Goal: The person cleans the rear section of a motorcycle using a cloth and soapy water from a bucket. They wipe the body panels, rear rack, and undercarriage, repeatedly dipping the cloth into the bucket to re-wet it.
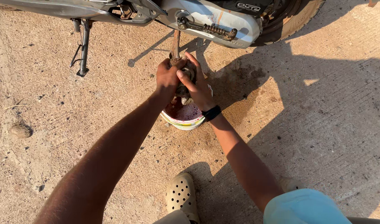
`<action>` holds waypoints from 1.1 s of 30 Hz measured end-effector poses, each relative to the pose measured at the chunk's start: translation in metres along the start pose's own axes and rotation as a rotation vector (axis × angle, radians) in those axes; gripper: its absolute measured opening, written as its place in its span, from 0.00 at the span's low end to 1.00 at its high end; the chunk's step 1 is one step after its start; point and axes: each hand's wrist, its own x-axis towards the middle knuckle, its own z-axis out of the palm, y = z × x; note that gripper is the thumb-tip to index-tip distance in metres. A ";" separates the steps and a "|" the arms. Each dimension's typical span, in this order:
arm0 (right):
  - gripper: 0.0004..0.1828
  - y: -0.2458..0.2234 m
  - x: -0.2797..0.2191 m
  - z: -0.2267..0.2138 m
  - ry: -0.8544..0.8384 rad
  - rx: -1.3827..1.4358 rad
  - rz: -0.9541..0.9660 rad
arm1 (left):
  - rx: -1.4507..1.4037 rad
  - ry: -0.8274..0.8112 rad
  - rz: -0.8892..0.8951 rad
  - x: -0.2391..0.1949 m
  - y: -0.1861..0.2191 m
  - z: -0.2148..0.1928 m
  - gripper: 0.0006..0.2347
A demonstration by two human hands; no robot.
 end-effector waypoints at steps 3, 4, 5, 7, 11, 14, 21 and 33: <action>0.38 0.017 -0.007 0.029 0.128 0.102 0.174 | -0.092 0.109 -0.191 0.000 -0.011 0.005 0.30; 0.33 0.021 -0.006 0.038 0.160 0.100 0.146 | -0.098 0.130 -0.272 0.002 -0.008 0.003 0.31; 0.28 0.023 -0.009 0.040 0.198 0.092 0.125 | -0.007 0.089 -0.314 0.001 -0.008 0.002 0.31; 0.21 0.024 -0.017 0.040 0.249 0.034 0.047 | 0.170 0.010 -0.400 0.001 -0.007 -0.006 0.32; 0.13 0.023 -0.019 0.034 0.199 -0.151 0.094 | 0.801 -0.170 0.068 -0.003 -0.014 -0.018 0.18; 0.16 0.030 -0.021 0.024 0.183 -0.329 -0.079 | 1.237 -0.179 0.422 0.001 -0.034 -0.019 0.16; 0.13 0.045 -0.018 0.014 0.224 -0.437 0.141 | 1.295 -0.208 0.878 0.033 -0.072 -0.033 0.16; 0.04 0.028 -0.014 0.013 0.151 -0.224 -0.085 | 0.541 -0.316 -0.161 0.005 -0.014 -0.020 0.22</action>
